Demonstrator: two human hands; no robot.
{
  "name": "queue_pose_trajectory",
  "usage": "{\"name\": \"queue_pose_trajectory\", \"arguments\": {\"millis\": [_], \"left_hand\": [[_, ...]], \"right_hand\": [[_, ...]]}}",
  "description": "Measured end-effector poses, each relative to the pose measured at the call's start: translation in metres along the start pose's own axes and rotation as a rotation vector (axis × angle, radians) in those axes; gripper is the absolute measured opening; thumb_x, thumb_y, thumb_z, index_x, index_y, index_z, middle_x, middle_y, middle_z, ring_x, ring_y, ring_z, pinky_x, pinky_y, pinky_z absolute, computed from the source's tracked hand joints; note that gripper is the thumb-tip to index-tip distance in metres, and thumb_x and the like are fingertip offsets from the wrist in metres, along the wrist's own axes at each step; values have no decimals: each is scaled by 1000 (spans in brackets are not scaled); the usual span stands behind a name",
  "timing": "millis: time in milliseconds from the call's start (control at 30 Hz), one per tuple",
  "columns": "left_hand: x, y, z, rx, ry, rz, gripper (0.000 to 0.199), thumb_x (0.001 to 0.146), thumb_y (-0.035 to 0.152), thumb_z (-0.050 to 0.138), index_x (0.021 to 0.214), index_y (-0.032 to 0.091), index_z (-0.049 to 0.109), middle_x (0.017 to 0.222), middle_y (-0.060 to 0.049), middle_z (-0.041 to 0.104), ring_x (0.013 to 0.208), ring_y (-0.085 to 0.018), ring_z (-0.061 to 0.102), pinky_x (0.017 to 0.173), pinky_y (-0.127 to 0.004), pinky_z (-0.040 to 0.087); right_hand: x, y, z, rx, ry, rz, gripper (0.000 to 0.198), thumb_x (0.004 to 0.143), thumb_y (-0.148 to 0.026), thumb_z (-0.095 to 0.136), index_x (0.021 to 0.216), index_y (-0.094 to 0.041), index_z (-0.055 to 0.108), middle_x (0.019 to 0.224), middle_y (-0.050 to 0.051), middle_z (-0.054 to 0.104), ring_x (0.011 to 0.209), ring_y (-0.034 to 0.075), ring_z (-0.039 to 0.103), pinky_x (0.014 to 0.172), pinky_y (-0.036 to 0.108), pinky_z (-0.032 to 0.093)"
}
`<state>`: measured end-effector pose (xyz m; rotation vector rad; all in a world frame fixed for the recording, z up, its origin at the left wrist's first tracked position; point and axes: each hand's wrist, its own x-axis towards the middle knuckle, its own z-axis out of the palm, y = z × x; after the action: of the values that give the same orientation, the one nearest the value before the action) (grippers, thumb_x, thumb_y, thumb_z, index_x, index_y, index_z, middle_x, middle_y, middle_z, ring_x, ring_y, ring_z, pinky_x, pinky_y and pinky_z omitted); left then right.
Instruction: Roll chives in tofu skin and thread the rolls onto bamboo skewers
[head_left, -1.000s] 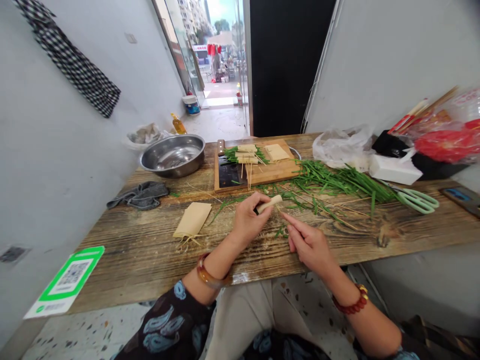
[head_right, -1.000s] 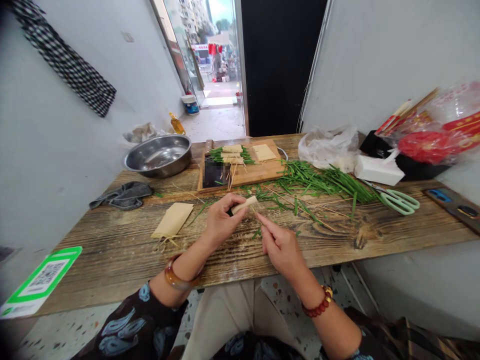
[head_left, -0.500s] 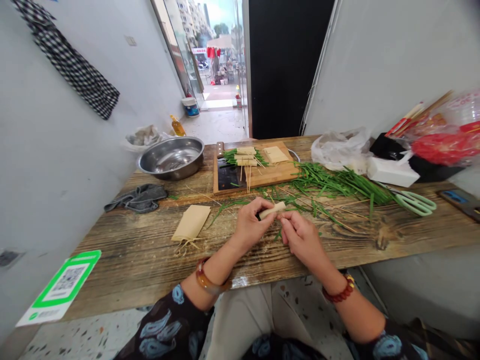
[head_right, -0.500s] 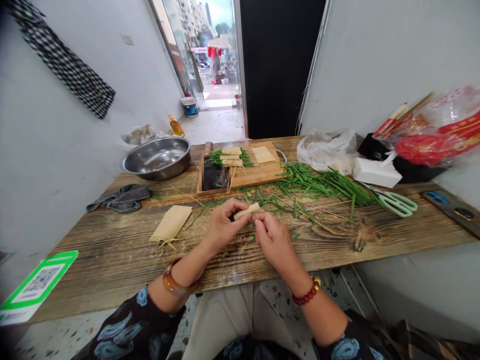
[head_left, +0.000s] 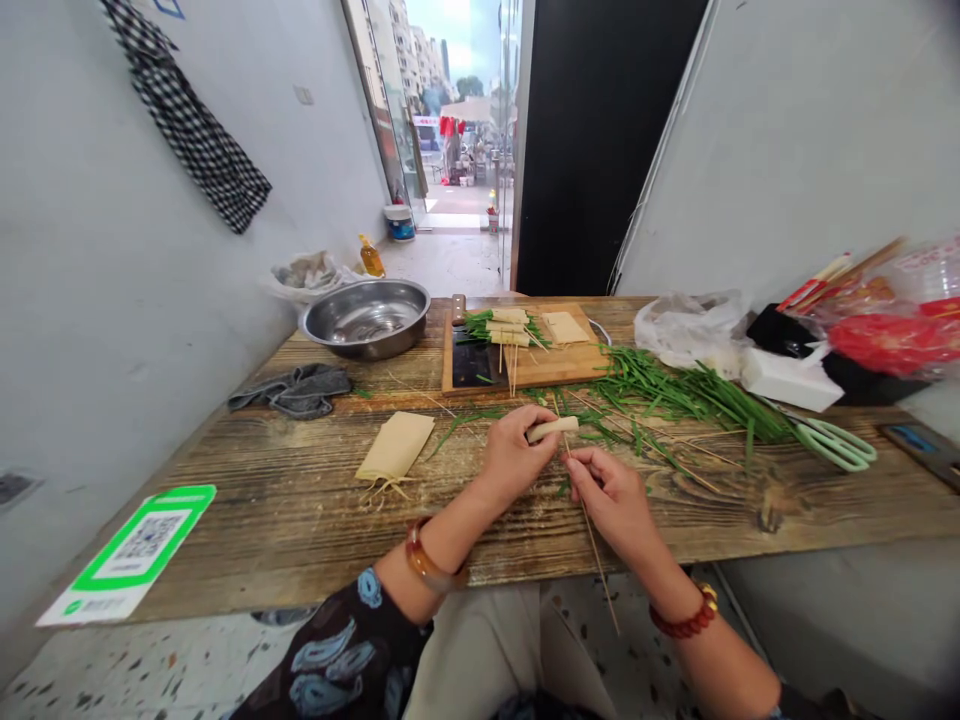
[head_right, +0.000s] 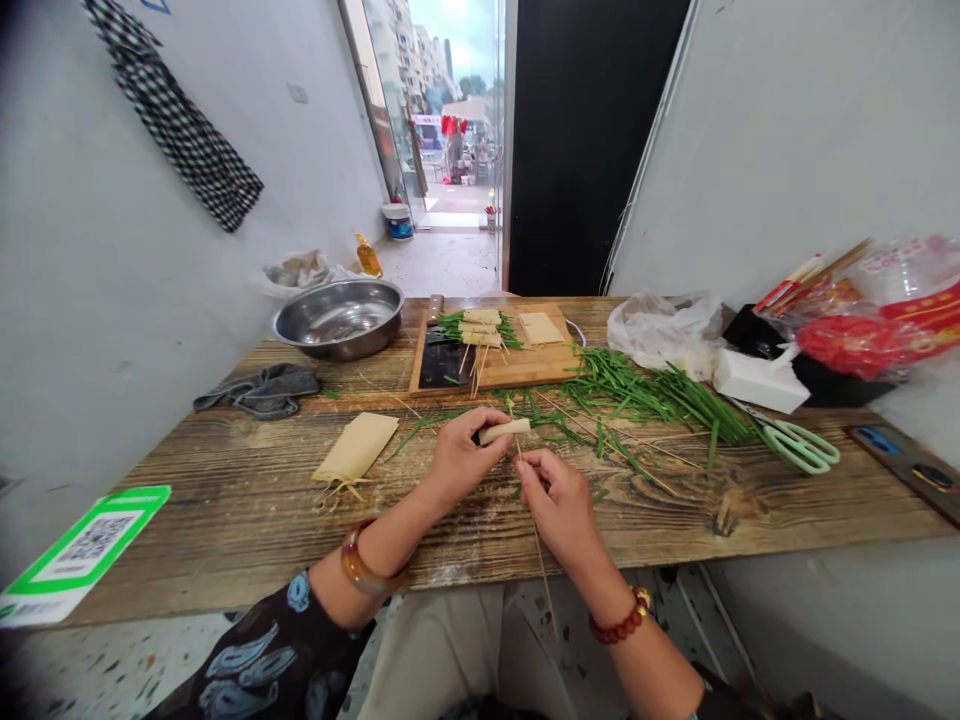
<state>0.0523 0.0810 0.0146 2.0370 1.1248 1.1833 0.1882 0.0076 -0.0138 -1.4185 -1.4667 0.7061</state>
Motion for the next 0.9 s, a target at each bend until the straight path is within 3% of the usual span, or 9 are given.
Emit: {"name": "queue_pose_trajectory", "arguments": {"millis": [333,600,767,900], "left_hand": [[1,-3,2,-32,-66,20,8,71,10,62,76,16,65,73,1,66,69,-11,59,65,-21,44],[3,-7,8,-62,-100,-43,8,72,10,60,76,15,64,70,1,64,65,-10,55,62,-22,42],[0,-12,12,-50,-140,-54,9,71,11,63,77,17,65,75,-1,66,70,-14,57,65,-26,45],[-3,-19,16,-15,-208,-43,12,74,18,61,84,18,67,83,0,69,76,-13,60,69,-25,47]], "right_hand": [[16,0,-7,-68,25,-36,27,87,-38,50,76,-17,63,54,-3,53,52,11,48,54,23,36],[23,0,-16,227,-145,173,35,83,-47,53,89,-15,64,59,-2,58,45,8,43,45,20,34],[21,4,-19,107,-158,176,36,80,-46,58,92,-13,66,59,0,59,49,11,50,47,22,38],[22,24,-25,-81,-153,130,37,81,-46,55,97,-15,67,65,3,66,56,16,59,52,25,42]]}}
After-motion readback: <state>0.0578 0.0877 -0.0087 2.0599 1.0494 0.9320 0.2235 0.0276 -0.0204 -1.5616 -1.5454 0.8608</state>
